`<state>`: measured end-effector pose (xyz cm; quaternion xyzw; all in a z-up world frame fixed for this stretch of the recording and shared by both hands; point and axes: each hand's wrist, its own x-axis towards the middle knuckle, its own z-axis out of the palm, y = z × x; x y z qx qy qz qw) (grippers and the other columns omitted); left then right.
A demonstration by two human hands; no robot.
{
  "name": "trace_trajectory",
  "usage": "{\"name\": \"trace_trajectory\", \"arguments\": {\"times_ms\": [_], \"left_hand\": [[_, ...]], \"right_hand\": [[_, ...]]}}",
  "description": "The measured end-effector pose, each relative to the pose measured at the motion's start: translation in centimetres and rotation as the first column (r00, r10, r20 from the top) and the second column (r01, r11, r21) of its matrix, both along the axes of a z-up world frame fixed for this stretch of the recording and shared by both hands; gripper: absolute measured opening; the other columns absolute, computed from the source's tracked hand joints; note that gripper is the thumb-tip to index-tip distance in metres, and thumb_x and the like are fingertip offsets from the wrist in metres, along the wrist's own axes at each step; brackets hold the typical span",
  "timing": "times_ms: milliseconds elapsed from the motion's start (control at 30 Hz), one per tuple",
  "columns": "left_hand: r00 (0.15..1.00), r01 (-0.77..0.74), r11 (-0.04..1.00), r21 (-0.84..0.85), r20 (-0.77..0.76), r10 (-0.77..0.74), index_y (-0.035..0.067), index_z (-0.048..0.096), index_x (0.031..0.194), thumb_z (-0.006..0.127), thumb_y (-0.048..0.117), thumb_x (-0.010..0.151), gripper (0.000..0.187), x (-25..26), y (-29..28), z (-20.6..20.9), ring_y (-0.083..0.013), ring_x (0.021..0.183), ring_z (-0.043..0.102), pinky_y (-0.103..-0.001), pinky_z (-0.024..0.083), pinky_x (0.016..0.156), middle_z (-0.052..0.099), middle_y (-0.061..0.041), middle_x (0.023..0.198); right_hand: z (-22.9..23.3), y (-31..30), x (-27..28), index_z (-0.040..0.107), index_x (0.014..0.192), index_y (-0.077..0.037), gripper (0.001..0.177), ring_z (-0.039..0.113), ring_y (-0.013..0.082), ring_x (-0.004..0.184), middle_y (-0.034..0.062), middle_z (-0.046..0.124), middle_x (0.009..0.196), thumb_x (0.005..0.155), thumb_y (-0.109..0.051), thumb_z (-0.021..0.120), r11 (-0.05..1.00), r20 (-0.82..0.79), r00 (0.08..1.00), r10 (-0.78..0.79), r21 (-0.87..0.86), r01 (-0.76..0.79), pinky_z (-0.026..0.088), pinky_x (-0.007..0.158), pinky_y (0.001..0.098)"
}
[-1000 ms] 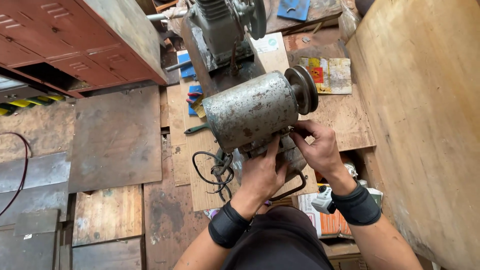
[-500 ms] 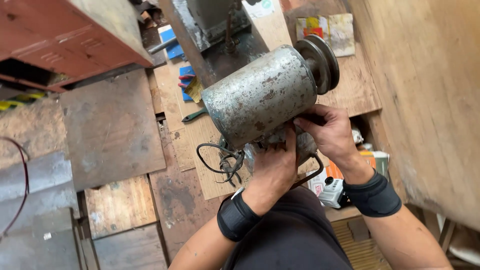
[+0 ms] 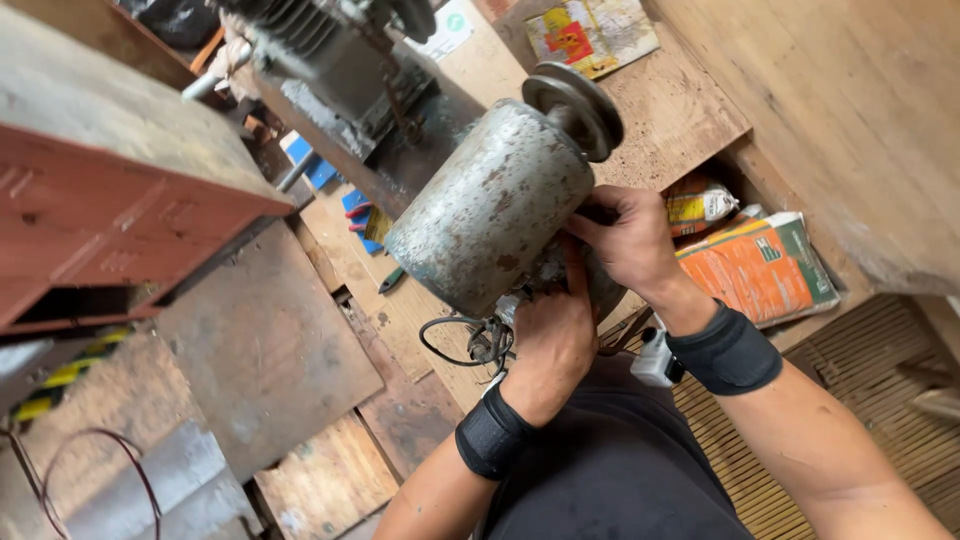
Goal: Repairing and reassembling an old air compressor motor and pump unit.
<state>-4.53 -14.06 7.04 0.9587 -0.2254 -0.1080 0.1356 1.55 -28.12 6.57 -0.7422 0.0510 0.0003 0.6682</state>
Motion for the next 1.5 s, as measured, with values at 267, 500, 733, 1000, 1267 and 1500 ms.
{"name": "trace_trajectory", "arguments": {"times_ms": [267,500,733,1000,1267,1500], "left_hand": [[1.000,-0.027,0.998,-0.054,-0.003,0.027,-0.022,0.017,0.154,0.067,0.009,0.082,0.093,-0.1,0.0,-1.5,-0.0299,0.048,0.065,-0.042,0.054,0.050,0.066,-0.018,0.058],[0.997,-0.064,0.998,0.010,0.054,0.064,-0.019,0.022,0.153,0.070,0.011,0.077,0.095,-0.3,-0.6,0.1,-0.0287,0.051,0.065,-0.041,0.054,0.052,0.067,-0.017,0.063],[0.997,-0.029,0.998,0.063,0.070,0.025,-0.017,0.024,0.153,0.074,0.025,0.071,0.105,-0.6,-0.5,0.4,-0.0252,0.049,0.061,-0.039,0.050,0.051,0.063,-0.010,0.057],[0.979,-0.045,0.999,0.021,0.200,0.040,-0.018,0.030,0.153,0.063,0.010,0.081,0.084,-0.2,-0.3,-1.4,-0.0221,0.041,0.057,-0.037,0.048,0.044,0.060,-0.008,0.052],[0.969,-0.063,0.998,0.007,0.238,0.059,-0.017,0.034,0.151,0.061,0.013,0.089,0.074,-0.3,-0.2,-1.5,-0.0224,0.040,0.057,-0.037,0.047,0.043,0.060,-0.007,0.051],[0.967,-0.072,0.997,-0.019,0.244,0.074,-0.016,0.032,0.151,0.062,0.012,0.085,0.078,0.0,-0.3,-1.6,-0.0230,0.042,0.059,-0.037,0.051,0.049,0.062,-0.010,0.054]], "right_hand": [[0.3,0.3,0.2,0.075,0.101,0.000,0.018,0.072,0.0095,0.081,0.0093,0.079,0.092,0.083,0.004,0.076,0.998,0.101,0.993,0.053,-0.041,-0.049,0.061,0.075,0.0257],[0.4,-0.8,0.3,0.077,0.101,0.002,0.015,0.072,0.0115,0.082,0.0100,0.080,0.095,0.087,-0.001,0.079,0.985,0.135,0.984,0.118,-0.140,-0.099,0.059,0.075,0.0275],[0.6,-1.1,1.0,0.078,0.102,0.003,0.015,0.074,0.0158,0.083,0.0135,0.079,0.095,0.087,0.000,0.078,0.971,0.226,0.958,0.177,-0.198,-0.133,0.059,0.076,0.0291],[1.3,0.0,0.4,0.076,0.103,0.000,0.024,0.076,0.0168,0.078,0.0123,0.079,0.091,0.081,-0.007,0.083,0.965,0.245,0.962,0.119,-0.258,-0.054,0.061,0.071,0.0308],[-0.1,-0.7,-0.8,0.076,0.114,0.000,0.028,0.070,0.0163,0.077,0.0104,0.074,0.091,0.088,-0.011,0.082,0.968,0.345,0.924,0.163,-0.237,-0.082,0.056,0.068,0.0301],[0.2,-0.7,-1.0,0.074,0.118,0.002,0.034,0.067,0.0147,0.073,0.0113,0.074,0.088,0.087,-0.012,0.079,0.969,0.235,0.967,0.101,-0.243,-0.042,0.054,0.067,0.0295]]}}
